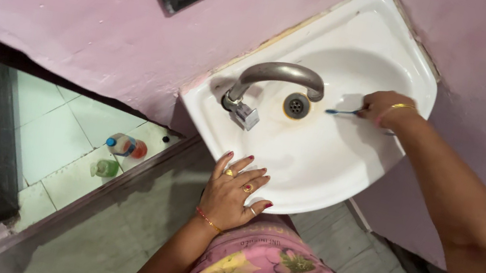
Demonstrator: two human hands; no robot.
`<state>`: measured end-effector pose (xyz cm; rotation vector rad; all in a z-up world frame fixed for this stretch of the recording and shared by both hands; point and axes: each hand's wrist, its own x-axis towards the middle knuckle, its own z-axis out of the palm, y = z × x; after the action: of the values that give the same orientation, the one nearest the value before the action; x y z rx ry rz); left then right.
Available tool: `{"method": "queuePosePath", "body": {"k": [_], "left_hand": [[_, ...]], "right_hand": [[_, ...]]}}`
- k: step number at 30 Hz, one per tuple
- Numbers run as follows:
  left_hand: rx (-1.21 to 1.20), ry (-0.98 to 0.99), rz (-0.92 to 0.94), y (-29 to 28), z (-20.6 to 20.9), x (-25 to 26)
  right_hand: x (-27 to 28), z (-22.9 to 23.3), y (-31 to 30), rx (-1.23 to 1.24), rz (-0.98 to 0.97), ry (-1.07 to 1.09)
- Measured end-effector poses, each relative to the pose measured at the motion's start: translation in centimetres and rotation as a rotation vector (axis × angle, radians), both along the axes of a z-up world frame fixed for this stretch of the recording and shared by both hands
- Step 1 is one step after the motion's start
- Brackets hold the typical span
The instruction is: The person uses a toothbrush to scrub the interior surfaces of a white bathroom sink, focusing on the drain area and the basin. They repeatedly rinse the toothbrush under running water from the faucet and continue scrubbing different sections of the sink throughout the clip.
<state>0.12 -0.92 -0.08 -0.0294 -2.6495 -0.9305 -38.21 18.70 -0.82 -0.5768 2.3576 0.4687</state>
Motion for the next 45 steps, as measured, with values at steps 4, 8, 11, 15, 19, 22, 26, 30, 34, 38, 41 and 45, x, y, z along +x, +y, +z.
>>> {"method": "queuePosePath", "body": {"k": [4, 8, 11, 15, 19, 22, 26, 30, 34, 38, 41, 45], "left_hand": [[-0.027, -0.011, -0.015, 0.0, 0.2, -0.1], [0.005, 0.000, -0.022, -0.2, 0.2, 0.1], [-0.005, 0.006, -0.026, 0.0, 0.5, 0.0], [0.003, -0.011, -0.031, -0.2, 0.4, -0.2], [-0.004, -0.015, -0.019, -0.1, 0.5, -0.2], [0.008, -0.019, -0.014, -0.1, 0.7, -0.4], [0.012, -0.025, -0.006, 0.2, 0.5, -0.3], [0.011, -0.020, 0.004, 0.4, 0.7, -0.4], [0.002, -0.032, -0.007, 0.3, 0.6, -0.3], [0.003, -0.031, 0.003, 0.4, 0.8, -0.5], [0.009, -0.041, 0.005, 0.5, 0.8, -0.4], [0.015, -0.028, 0.001, 0.4, 0.8, -0.4]], "right_hand": [[1.5, -0.8, -0.9, 0.021, 0.103, -0.024], [0.3, 0.2, 0.3, -0.142, -0.132, 0.151], [2.4, -1.3, -0.7, -0.087, 0.124, -0.167], [2.1, -1.4, -0.9, -0.072, 0.021, -0.037], [-0.2, -1.6, -1.1, -0.108, 0.000, 0.042], [-0.4, -2.3, -0.8, -0.117, 0.021, 0.025], [-1.8, -3.6, -0.9, -0.249, -0.144, 0.181], [1.0, -6.3, -3.3, -0.376, -0.018, -0.040], [3.9, -4.8, -5.2, -0.598, 0.016, -0.153], [6.3, -4.5, -5.8, -0.957, -0.239, -0.343], [9.5, -6.8, -7.7, -1.055, -0.095, -0.342], [7.8, -7.0, -7.8, -1.117, -0.116, -0.081]]}}
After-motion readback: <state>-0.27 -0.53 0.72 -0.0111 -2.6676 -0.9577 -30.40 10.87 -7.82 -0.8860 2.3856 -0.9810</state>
